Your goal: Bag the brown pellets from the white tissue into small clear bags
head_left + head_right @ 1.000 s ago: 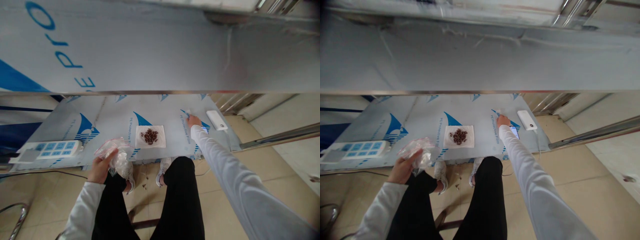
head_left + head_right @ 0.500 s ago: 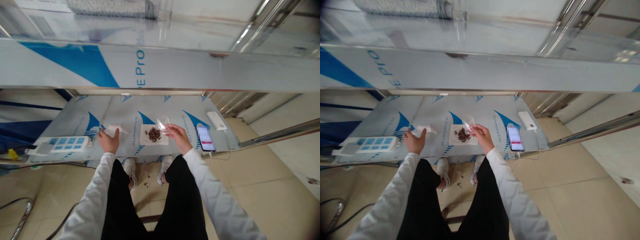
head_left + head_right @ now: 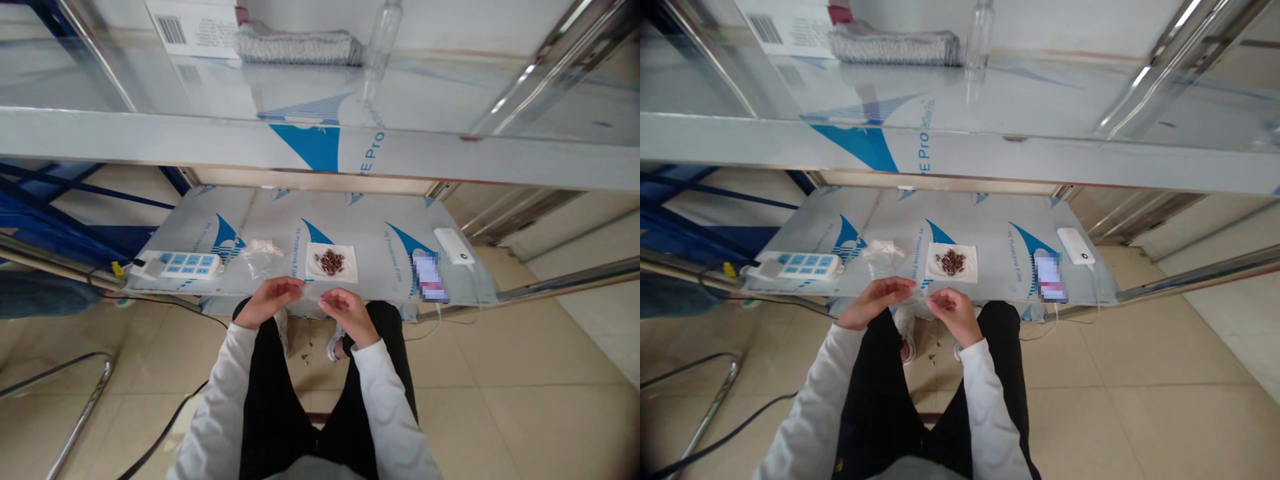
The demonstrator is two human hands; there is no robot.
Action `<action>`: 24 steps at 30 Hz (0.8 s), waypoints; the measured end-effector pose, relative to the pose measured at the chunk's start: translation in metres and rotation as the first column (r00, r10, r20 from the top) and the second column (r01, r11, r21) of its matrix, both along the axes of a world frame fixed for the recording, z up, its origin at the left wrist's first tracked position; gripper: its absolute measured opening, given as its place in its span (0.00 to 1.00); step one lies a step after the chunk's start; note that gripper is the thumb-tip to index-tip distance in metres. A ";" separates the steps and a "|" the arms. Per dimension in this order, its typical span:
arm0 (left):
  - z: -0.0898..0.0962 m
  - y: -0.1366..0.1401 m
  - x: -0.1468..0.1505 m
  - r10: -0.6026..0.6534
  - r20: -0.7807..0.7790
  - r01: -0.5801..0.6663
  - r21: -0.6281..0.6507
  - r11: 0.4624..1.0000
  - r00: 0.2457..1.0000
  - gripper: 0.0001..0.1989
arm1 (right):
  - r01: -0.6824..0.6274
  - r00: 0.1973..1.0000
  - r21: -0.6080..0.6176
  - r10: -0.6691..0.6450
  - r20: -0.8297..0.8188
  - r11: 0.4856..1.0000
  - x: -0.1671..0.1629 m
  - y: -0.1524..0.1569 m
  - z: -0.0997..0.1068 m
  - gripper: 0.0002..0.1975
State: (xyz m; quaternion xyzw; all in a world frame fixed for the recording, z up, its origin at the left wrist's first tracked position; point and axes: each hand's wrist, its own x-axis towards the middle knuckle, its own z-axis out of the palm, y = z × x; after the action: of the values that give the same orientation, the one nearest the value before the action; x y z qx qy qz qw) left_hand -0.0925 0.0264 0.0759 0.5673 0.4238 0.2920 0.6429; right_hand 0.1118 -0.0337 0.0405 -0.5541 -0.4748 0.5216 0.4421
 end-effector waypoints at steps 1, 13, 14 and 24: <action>0.000 -0.005 -0.002 -0.031 -0.005 0.031 0.015 0.999 1.000 0.20 | 0.012 1.000 -0.002 -0.012 -0.006 1.000 -0.001 -0.003 0.001 0.15; -0.012 -0.034 0.011 0.379 0.009 -0.376 0.139 0.916 0.926 0.14 | 0.123 0.978 -0.079 -0.134 -0.162 0.989 -0.009 -0.023 0.013 0.20; -0.012 -0.035 0.012 0.415 0.006 -0.412 0.144 0.900 0.910 0.14 | 0.140 0.974 -0.084 -0.153 -0.169 0.987 -0.010 -0.023 0.013 0.20; -0.022 -0.042 0.008 0.383 -0.017 -0.382 0.032 0.924 0.924 0.18 | 0.217 0.952 -0.047 -0.222 -0.211 0.975 -0.028 -0.027 0.003 0.17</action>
State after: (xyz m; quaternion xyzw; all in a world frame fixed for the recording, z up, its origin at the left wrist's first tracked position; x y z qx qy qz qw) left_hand -0.0843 -0.0155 0.0540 0.4863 0.5293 0.4112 0.5606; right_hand 0.0834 -0.0607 0.0439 -0.5488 -0.3535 0.5318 0.5396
